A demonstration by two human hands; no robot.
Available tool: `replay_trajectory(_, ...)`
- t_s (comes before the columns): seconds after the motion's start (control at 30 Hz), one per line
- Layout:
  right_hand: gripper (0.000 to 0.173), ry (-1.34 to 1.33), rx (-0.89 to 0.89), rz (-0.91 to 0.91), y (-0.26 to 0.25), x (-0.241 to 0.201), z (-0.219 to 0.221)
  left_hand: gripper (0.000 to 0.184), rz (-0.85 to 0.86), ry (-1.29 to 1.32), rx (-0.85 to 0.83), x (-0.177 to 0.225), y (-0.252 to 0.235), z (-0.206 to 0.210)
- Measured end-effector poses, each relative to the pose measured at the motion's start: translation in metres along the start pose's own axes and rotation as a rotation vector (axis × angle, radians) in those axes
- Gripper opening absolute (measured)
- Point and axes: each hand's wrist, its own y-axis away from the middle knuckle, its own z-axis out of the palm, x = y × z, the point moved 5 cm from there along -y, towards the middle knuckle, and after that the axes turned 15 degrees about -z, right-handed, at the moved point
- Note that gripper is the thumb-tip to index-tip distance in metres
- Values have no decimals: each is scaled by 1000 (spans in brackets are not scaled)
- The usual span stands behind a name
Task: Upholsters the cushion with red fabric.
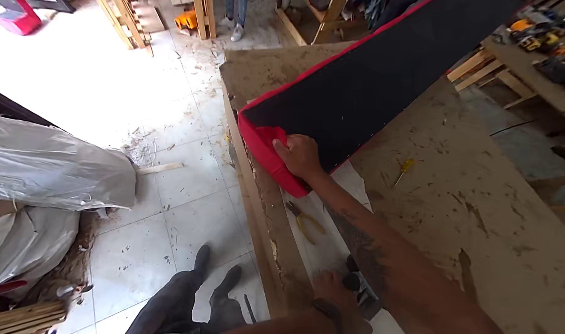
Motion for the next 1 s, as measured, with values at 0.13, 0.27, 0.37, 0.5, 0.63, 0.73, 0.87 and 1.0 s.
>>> replay_trajectory(0.13, 57, 8, -15, 10, 0, 1, 1, 57, 83, 208, -142, 0, 3, 13)
replay_trajectory(0.27, 57, -12, 6, -10, 2, 3, 0, 59, 207, 445, -242, -18, 2, 17)
replay_trajectory(0.37, 56, -36, 13, -35, 3, 5, 0, 55, 317, 700, -233, -61, 27, -10)
replay_trajectory(0.5, 56, -54, 2, -45, 0, 4, 1, 55, 469, 883, -165, -144, 79, -88)
replay_trajectory(0.63, 55, -53, -9, -53, -5, 3, 0, 61, 457, 868, -132, -234, 139, -174)
replay_trajectory(0.73, 54, -31, -1, -46, -5, 1, 1, 72, 494, 921, -48, -288, 173, -240)
replay_trajectory(0.87, 51, -3, 27, -28, -4, 4, 3, 75, 601, 1052, 77, -326, 181, -306)
replay_trajectory(1.0, 49, 23, 14, -6, -1, 4, 7, 66, 758, 1149, 115, -346, 190, -358)
